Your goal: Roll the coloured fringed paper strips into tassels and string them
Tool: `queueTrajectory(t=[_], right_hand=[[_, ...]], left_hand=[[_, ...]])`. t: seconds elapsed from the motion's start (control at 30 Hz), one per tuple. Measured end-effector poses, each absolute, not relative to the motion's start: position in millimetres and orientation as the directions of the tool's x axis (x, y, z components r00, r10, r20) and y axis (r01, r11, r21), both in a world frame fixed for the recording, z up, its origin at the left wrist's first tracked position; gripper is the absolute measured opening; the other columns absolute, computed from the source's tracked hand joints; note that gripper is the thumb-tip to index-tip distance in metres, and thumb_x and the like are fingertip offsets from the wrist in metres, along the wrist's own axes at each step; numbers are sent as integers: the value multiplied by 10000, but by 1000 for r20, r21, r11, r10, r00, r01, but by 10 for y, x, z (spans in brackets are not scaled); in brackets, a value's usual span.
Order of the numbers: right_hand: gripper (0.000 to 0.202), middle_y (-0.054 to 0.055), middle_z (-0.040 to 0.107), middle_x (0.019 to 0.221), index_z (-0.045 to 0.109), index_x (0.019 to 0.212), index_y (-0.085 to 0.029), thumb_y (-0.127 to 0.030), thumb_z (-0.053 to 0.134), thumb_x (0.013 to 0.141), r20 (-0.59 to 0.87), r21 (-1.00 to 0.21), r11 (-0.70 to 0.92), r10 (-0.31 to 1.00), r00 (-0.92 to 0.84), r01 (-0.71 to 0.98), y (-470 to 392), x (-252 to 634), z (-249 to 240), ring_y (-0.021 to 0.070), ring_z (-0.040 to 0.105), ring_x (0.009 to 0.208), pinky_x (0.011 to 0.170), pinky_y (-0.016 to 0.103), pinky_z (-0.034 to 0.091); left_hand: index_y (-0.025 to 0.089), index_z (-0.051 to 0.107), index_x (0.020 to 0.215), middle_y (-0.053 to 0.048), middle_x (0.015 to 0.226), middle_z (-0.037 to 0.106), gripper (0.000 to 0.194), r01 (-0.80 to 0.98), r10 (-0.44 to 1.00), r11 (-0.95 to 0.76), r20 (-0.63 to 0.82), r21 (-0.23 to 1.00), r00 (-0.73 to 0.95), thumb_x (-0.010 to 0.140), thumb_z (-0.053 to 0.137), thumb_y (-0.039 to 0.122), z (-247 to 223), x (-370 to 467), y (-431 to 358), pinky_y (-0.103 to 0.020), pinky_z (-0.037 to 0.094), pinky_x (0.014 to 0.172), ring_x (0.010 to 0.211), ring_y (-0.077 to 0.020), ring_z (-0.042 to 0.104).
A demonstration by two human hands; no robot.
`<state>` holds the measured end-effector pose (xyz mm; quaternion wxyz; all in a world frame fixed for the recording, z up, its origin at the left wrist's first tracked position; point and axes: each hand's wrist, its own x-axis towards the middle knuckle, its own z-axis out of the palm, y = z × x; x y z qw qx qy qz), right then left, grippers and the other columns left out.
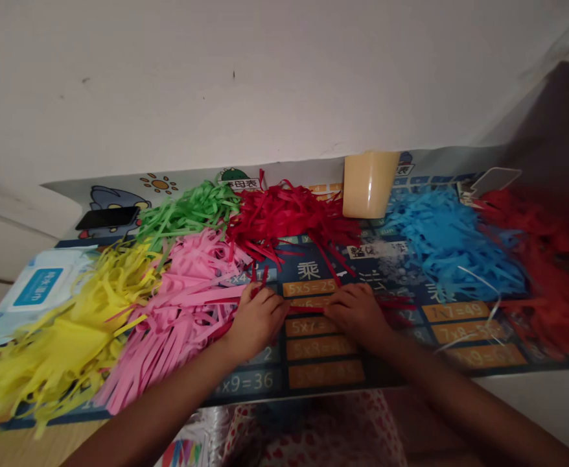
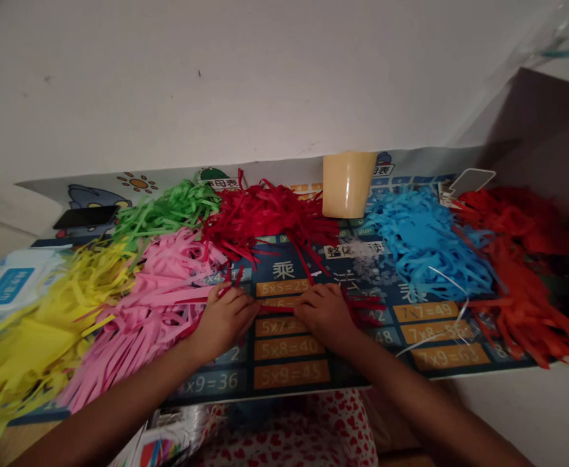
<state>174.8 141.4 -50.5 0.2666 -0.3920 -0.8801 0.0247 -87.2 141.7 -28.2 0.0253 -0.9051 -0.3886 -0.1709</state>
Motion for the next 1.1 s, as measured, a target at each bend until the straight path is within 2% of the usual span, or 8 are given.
queueTrajectory(t=[0.13, 0.37, 0.53, 0.63, 0.73, 0.87, 1.0, 1.1], right_hand=[[103, 7, 691, 868, 703, 748, -227, -236, 698, 851, 366, -488, 604, 797, -481, 630, 1441, 1831, -502, 192, 532, 878, 786, 357, 309], [138, 28, 657, 883, 647, 673, -201, -199, 710, 796, 182, -550, 430, 898, -400, 716, 1464, 1780, -412, 209, 538, 900, 780, 353, 331], [65, 15, 650, 870, 665, 756, -219, -213, 729, 770, 24, -496, 332, 929, -369, 803, 1539, 1722, -345, 206, 538, 873, 753, 341, 330], [84, 15, 686, 926, 705, 862, -261, -192, 697, 814, 135, -449, 470, 877, -462, 760, 1490, 1696, -311, 212, 538, 915, 779, 371, 300], [82, 17, 701, 887, 695, 898, -239, -206, 620, 902, 286, -256, 670, 741, -608, 697, 1401, 1668, -290, 204, 536, 903, 804, 404, 282], [140, 36, 679, 864, 662, 852, -179, -143, 548, 925, 266, -1, 773, 612, -745, 635, 1395, 1596, -348, 204, 527, 848, 811, 403, 303], [179, 18, 662, 765, 646, 744, -200, -144, 570, 897, 312, -59, 737, 654, -689, 674, 1515, 1524, -381, 190, 548, 802, 802, 388, 313], [143, 13, 672, 752, 661, 746, -213, -167, 608, 870, 369, -126, 695, 696, -616, 708, 1430, 1510, -168, 189, 570, 783, 741, 373, 313]], left_hand=[[205, 671, 931, -24, 882, 680, 145, 724, 754, -650, 315, 231, 576, 950, 530, 233, -303, -891, 1454, -425, 320, 912, 882, -194, 549], [173, 645, 852, -44, 863, 643, 135, 769, 819, -574, 177, 281, 546, 928, 542, 216, -288, -846, 1544, -383, 341, 801, 860, -214, 509], [186, 642, 840, -37, 835, 631, 96, 780, 800, -599, 132, 181, 585, 904, 584, 226, -220, -817, 1589, -415, 335, 842, 861, -218, 507], [263, 639, 1052, -1, 948, 668, 167, 649, 659, -751, 206, 121, 724, 903, 612, 195, -230, -834, 1570, -458, 297, 943, 963, -211, 514], [272, 622, 1114, 15, 960, 678, 221, 557, 550, -830, 225, 39, 804, 907, 616, 195, -236, -799, 1528, -479, 295, 992, 976, -197, 525], [199, 671, 918, 12, 826, 647, 161, 601, 583, -799, 213, -25, 784, 933, 522, 139, -227, -643, 1499, -532, 284, 1061, 873, -173, 559], [186, 658, 741, 17, 689, 615, 215, 616, 583, -787, 300, -19, 755, 898, 541, 97, -264, -550, 1553, -539, 317, 1046, 745, -157, 569], [195, 663, 764, 25, 667, 639, 186, 577, 521, -816, 411, -15, 748, 902, 559, 126, -165, -614, 1521, -508, 344, 1023, 677, -138, 574]])
